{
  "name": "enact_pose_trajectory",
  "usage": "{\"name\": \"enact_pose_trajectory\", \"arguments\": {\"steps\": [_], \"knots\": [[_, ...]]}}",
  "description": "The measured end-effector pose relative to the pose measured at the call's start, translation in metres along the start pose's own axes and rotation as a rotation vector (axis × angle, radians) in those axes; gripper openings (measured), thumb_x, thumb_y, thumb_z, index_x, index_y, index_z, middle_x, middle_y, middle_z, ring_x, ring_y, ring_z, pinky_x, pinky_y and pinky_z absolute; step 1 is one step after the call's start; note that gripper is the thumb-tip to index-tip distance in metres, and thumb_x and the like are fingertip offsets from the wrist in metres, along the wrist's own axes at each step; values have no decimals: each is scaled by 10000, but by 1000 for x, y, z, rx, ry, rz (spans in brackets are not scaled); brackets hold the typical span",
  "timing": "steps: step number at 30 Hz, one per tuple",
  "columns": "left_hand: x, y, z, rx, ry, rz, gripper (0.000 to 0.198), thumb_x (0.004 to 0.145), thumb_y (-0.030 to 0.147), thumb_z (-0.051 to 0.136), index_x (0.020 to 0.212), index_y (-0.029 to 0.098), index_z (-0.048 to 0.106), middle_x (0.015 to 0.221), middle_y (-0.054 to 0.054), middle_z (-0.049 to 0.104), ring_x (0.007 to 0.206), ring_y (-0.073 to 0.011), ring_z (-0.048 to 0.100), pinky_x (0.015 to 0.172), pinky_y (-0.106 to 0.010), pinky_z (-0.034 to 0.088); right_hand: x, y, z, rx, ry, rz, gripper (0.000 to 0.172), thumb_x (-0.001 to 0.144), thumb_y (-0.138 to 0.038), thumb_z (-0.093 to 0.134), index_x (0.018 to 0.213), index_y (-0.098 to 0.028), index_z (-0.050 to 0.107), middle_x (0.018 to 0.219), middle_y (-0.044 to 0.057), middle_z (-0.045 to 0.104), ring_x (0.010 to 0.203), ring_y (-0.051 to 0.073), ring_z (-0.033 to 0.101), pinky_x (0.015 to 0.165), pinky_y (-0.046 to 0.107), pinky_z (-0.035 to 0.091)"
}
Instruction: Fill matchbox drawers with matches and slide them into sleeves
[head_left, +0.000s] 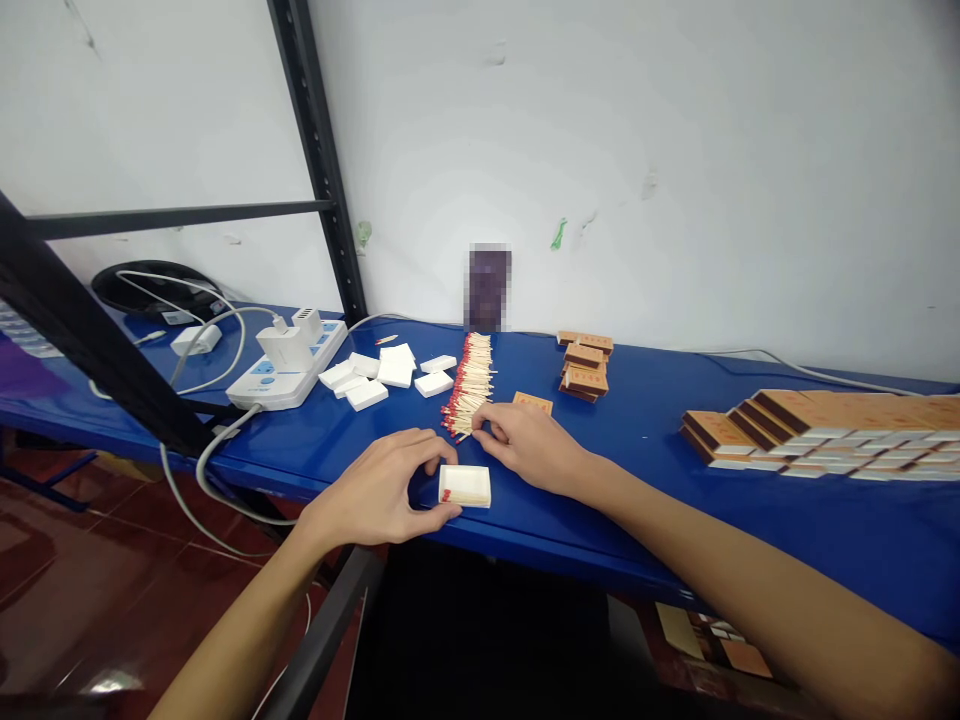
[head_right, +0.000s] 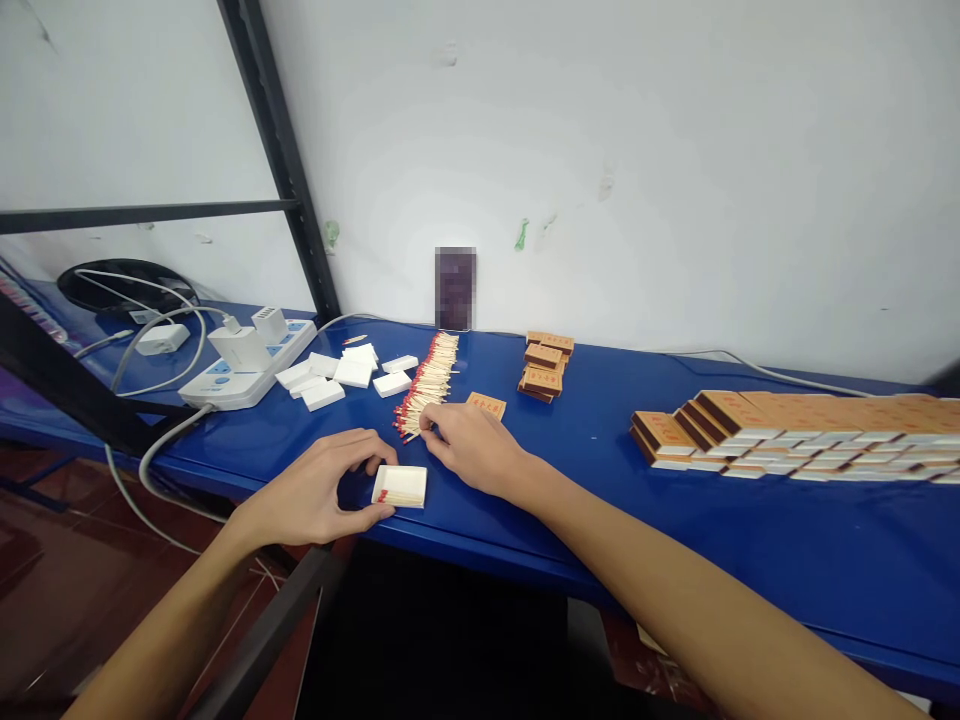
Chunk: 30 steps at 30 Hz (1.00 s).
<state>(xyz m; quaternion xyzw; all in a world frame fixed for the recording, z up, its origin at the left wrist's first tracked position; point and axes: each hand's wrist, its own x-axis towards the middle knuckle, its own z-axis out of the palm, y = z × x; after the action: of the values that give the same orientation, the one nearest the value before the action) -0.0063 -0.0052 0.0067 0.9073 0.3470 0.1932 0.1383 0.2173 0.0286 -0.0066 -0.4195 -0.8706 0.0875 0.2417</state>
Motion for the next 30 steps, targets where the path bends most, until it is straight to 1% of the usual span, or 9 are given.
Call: {"name": "enact_pose_trajectory", "arguments": {"steps": [5,10,14,19,23,26,28,30], "knots": [[0,0,0,3,6,-1,208,778,353,654,917,213,588,783,14,532,740,-163,521,690,-275,395,0,-2,1,3,16,-19,68,886,-164,526,870,-175,591,660,-34,531,570,96,427,597,230,287],[1,1,0,11,2,-4,205,785,355,644,916,212,577,788,12,532,743,-164,521,689,-274,392,1,-6,2,-9,20,18,111,903,-244,530,836,-185,596,700,-20,575,605,101,453,598,236,277],[1,0,0,14,-4,-4,219,792,367,641,933,214,571,780,12,524,761,-173,525,697,-278,389,2,-5,3,-31,-4,9,98,893,-209,525,831,-185,597,727,-9,595,619,105,458,590,241,270],[1,-1,1,13,22,-74,221,785,357,638,912,204,541,797,18,545,746,-162,520,708,-286,385,-4,-7,0,-32,46,5,62,876,-188,533,858,-179,593,667,-25,541,579,99,428,588,232,285],[2,1,1,-13,46,-132,156,793,305,604,849,203,499,764,30,554,690,-145,505,644,-269,367,-13,-8,-9,9,93,-17,27,848,-182,554,822,-179,555,609,-55,469,542,87,397,566,222,283],[2,2,1,-41,53,-142,138,805,293,585,846,207,484,730,40,536,644,-132,485,602,-257,350,-17,-8,-13,102,45,-81,58,846,-191,557,791,-182,539,582,-71,424,517,76,381,558,214,298],[2,2,1,-48,53,-138,141,804,287,587,865,211,485,730,43,532,641,-131,482,600,-255,348,-18,-10,-14,147,-2,-122,73,860,-211,555,792,-184,547,566,-77,404,508,74,379,560,213,305],[2,1,0,-34,46,-128,165,797,294,600,893,214,493,742,41,537,663,-137,491,616,-259,350,-17,-12,-13,166,-9,-125,83,880,-239,547,818,-186,560,554,-80,396,500,76,377,558,215,305]]}}
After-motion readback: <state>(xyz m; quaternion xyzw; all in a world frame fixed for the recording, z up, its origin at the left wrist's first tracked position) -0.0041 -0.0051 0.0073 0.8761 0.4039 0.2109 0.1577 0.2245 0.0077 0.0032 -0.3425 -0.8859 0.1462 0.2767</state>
